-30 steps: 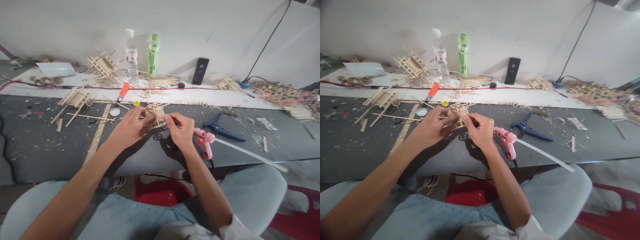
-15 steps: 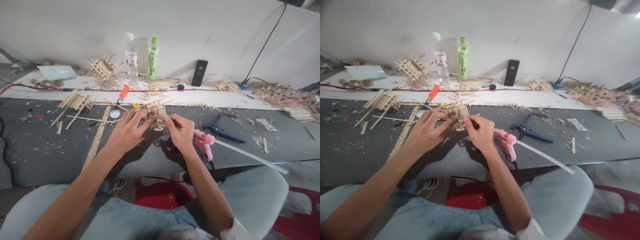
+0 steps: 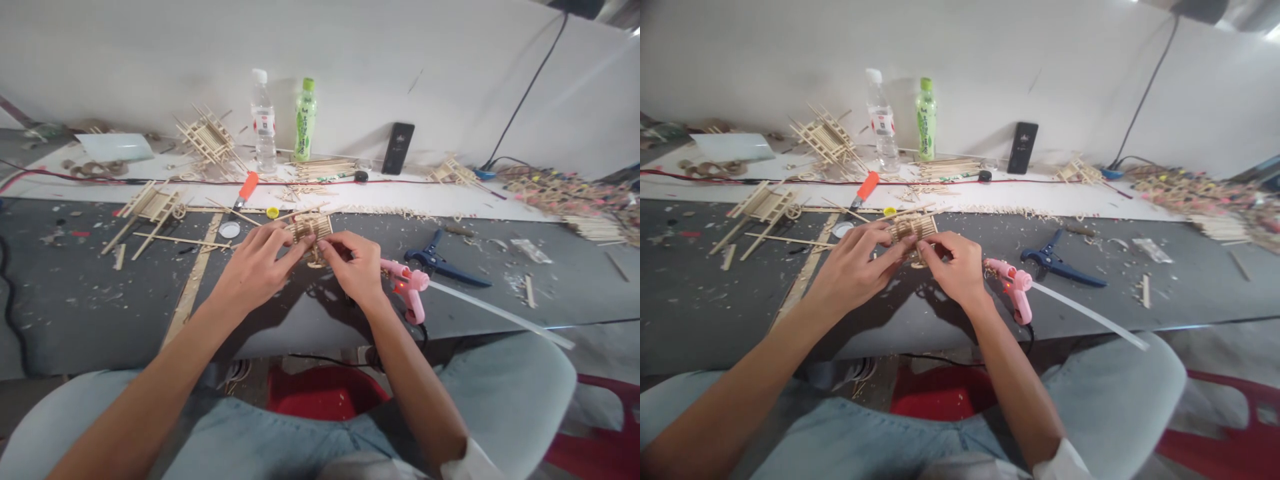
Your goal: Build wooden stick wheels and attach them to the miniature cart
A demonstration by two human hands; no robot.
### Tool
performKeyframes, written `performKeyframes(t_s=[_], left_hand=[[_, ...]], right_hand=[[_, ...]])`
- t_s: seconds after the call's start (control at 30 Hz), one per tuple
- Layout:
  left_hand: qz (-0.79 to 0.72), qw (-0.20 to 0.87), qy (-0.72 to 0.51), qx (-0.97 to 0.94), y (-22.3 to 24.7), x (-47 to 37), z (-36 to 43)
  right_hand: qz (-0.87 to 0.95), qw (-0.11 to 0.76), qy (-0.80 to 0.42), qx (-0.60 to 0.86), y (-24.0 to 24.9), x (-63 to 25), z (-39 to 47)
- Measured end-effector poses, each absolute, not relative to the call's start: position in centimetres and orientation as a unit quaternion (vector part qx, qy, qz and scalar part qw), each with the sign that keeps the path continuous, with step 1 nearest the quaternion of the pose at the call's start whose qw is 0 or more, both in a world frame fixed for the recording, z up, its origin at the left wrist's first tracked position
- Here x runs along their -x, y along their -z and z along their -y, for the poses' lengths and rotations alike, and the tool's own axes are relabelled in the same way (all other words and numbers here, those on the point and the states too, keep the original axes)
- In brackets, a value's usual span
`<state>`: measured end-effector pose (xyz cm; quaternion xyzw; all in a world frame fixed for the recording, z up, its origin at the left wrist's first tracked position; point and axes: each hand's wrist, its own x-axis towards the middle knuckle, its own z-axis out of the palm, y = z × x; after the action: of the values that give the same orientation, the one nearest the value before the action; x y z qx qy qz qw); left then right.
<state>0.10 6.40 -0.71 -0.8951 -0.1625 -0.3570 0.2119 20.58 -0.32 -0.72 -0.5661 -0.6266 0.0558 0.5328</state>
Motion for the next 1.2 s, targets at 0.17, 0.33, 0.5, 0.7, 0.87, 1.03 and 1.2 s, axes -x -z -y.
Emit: performKeyframes(t_s=[0.17,0.33,0.5,0.7,0.87,1.03,1.2], left_hand=[[0.158,0.212,0.354,0.897,0.7,-0.2,-6.2],[0.155,0.211,0.352,0.899,0.8,-0.2,-6.1],[0.16,0.212,0.351,0.898,0.8,-0.3,-6.1],[0.154,0.208,0.345,0.902,0.8,-0.4,-6.0],[0.164,0.197,0.337,0.906,1.0,-0.4,-5.9],[0.185,0.197,0.337,0.902,0.9,0.2,-5.8],[0.258,0.108,0.407,0.869,0.3,2.9,-5.9]], right_hand=[[0.625,0.518,-0.074,0.579,1.1,-20.6,0.2],[0.618,0.508,-0.089,0.593,1.3,-20.6,0.2],[0.607,0.5,-0.094,0.611,1.3,-20.6,0.2],[0.595,0.5,-0.097,0.621,1.5,-20.5,0.1],[0.603,0.497,-0.086,0.617,1.7,-20.5,-0.1],[0.619,0.521,-0.036,0.587,0.8,-20.2,0.6],[0.605,0.562,0.021,0.564,-0.1,-20.1,1.6]])
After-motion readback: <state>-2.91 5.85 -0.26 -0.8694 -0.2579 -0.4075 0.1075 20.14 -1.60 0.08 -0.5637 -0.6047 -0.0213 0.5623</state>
